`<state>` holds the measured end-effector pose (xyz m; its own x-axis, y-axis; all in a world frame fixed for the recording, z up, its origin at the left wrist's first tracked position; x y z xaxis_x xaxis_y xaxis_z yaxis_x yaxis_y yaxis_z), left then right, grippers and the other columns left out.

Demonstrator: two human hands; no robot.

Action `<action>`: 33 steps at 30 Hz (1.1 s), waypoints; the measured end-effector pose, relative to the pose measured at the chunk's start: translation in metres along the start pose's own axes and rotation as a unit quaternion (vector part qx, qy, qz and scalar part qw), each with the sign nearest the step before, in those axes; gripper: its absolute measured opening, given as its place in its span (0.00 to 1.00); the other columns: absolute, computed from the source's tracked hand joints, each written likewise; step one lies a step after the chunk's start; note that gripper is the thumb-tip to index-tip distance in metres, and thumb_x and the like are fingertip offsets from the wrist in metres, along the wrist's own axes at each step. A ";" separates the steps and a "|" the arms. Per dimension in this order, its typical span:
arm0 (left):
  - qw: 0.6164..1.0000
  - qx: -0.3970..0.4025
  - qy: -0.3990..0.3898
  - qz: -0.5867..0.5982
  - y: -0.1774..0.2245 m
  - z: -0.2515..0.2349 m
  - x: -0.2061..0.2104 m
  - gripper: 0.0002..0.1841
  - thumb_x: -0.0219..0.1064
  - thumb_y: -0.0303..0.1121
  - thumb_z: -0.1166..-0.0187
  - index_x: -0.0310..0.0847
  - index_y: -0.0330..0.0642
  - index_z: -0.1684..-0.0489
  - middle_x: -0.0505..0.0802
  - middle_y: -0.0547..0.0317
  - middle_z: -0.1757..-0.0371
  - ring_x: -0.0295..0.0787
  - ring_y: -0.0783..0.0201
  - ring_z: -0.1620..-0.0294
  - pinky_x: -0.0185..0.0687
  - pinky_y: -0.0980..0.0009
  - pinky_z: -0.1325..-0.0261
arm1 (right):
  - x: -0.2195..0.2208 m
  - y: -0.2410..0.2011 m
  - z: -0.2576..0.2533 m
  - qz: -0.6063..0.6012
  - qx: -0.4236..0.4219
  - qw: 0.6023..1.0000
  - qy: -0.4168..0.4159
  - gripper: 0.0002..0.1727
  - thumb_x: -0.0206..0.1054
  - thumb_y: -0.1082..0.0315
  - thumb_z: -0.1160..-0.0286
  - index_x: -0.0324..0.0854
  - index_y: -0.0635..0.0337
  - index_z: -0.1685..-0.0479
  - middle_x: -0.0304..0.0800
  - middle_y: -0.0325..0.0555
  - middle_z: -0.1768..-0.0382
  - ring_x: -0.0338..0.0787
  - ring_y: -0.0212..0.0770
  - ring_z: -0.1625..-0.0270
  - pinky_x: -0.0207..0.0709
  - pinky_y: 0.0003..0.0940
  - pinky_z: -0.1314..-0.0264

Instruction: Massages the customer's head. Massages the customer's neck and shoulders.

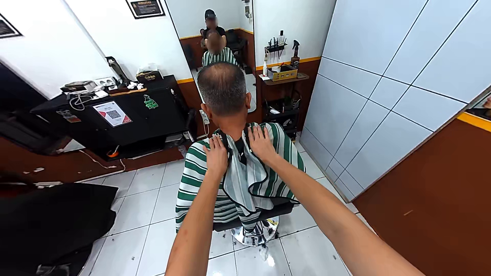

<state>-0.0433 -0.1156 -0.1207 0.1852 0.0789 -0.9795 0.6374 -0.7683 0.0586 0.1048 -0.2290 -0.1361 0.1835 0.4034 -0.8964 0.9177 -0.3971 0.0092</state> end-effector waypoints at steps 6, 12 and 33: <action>0.993 -0.021 0.102 -0.050 0.012 0.020 0.034 0.34 0.51 0.23 0.16 0.44 0.23 0.09 0.50 0.24 0.08 0.44 0.27 0.07 0.44 0.21 0.19 | -0.010 0.016 -0.016 -0.037 0.037 0.996 -0.077 0.29 0.55 0.77 0.15 0.61 0.70 0.13 0.63 0.70 0.14 0.60 0.66 0.09 0.49 0.67 0.11; 0.997 -0.027 -0.039 -0.058 0.012 -0.007 -0.006 0.33 0.51 0.24 0.13 0.44 0.22 0.09 0.54 0.23 0.09 0.50 0.27 0.09 0.53 0.27 0.19 | 0.019 0.018 -0.004 -0.066 0.046 0.996 -0.024 0.35 0.52 0.72 0.14 0.48 0.70 0.07 0.48 0.71 0.09 0.48 0.66 0.06 0.41 0.67 0.09; 0.999 0.026 0.018 -0.033 -0.018 -0.020 0.013 0.32 0.56 0.25 0.16 0.55 0.25 0.11 0.57 0.32 0.08 0.54 0.34 0.09 0.57 0.31 0.20 | 0.037 0.022 -0.009 0.003 -0.030 0.999 0.029 0.36 0.56 0.72 0.16 0.50 0.71 0.08 0.54 0.76 0.12 0.55 0.68 0.08 0.49 0.71 0.13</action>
<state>-0.0370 -0.0882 -0.1305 0.1711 0.1530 -0.9733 0.6103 -0.7920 -0.0172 0.1353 -0.2157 -0.1647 0.2075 0.4492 -0.8690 0.9360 -0.3495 0.0428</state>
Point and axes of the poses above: each hand's wrist, its own z-axis away from the middle knuckle, its own x-axis out of the palm, y = z × x, the point moved 1 cm from there along -z, towards the middle knuckle
